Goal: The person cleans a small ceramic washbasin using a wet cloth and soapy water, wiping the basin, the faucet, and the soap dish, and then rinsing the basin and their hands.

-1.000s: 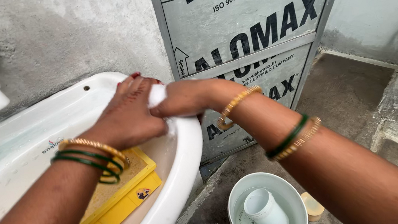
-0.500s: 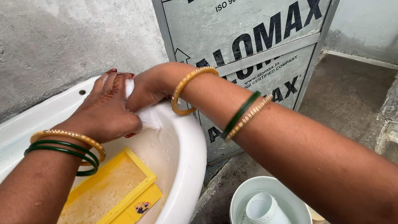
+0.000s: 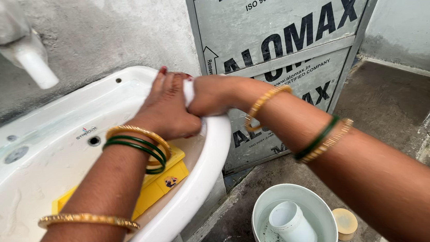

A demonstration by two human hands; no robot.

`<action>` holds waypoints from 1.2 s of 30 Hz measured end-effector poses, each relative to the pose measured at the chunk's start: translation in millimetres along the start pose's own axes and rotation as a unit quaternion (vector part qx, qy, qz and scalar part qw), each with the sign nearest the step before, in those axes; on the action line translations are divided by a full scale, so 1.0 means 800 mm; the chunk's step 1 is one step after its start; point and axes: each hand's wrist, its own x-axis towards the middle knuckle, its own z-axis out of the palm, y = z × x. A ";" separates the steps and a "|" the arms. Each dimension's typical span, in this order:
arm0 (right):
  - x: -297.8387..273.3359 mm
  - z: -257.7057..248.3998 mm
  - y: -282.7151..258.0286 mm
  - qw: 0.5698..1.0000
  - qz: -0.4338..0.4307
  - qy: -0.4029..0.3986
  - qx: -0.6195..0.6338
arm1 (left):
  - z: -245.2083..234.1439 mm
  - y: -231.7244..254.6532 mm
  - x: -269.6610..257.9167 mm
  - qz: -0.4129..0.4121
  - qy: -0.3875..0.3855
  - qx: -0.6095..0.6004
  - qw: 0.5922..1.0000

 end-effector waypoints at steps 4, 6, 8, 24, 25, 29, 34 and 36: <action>-0.066 0.003 -0.006 0.995 0.051 0.028 0.085 | 0.002 0.017 -0.027 0.043 -0.012 -0.042 0.998; -0.073 -0.002 -0.018 0.996 0.062 0.014 0.062 | 0.002 0.015 -0.030 0.099 0.004 -0.033 0.994; -0.064 -0.004 -0.030 0.997 0.070 0.001 0.039 | 0.001 0.010 -0.028 0.094 0.006 -0.016 0.995; 0.088 -0.038 -0.079 0.991 0.031 -0.070 -0.114 | -0.024 -0.063 0.016 -0.064 0.020 0.089 0.994; 0.087 -0.036 -0.082 0.996 0.048 -0.064 -0.047 | -0.025 -0.065 0.012 -0.063 0.019 0.090 0.994; 0.071 -0.012 -0.106 0.997 0.039 0.054 -0.038 | -0.026 -0.083 -0.007 -0.073 0.009 0.122 0.990; 0.057 0.038 -0.168 0.963 -0.049 0.111 -0.240 | -0.014 -0.137 -0.051 -0.084 0.003 0.199 0.976; 0.056 0.057 -0.193 0.973 -0.061 0.098 -0.200 | -0.021 -0.156 -0.075 -0.114 -0.050 0.222 0.967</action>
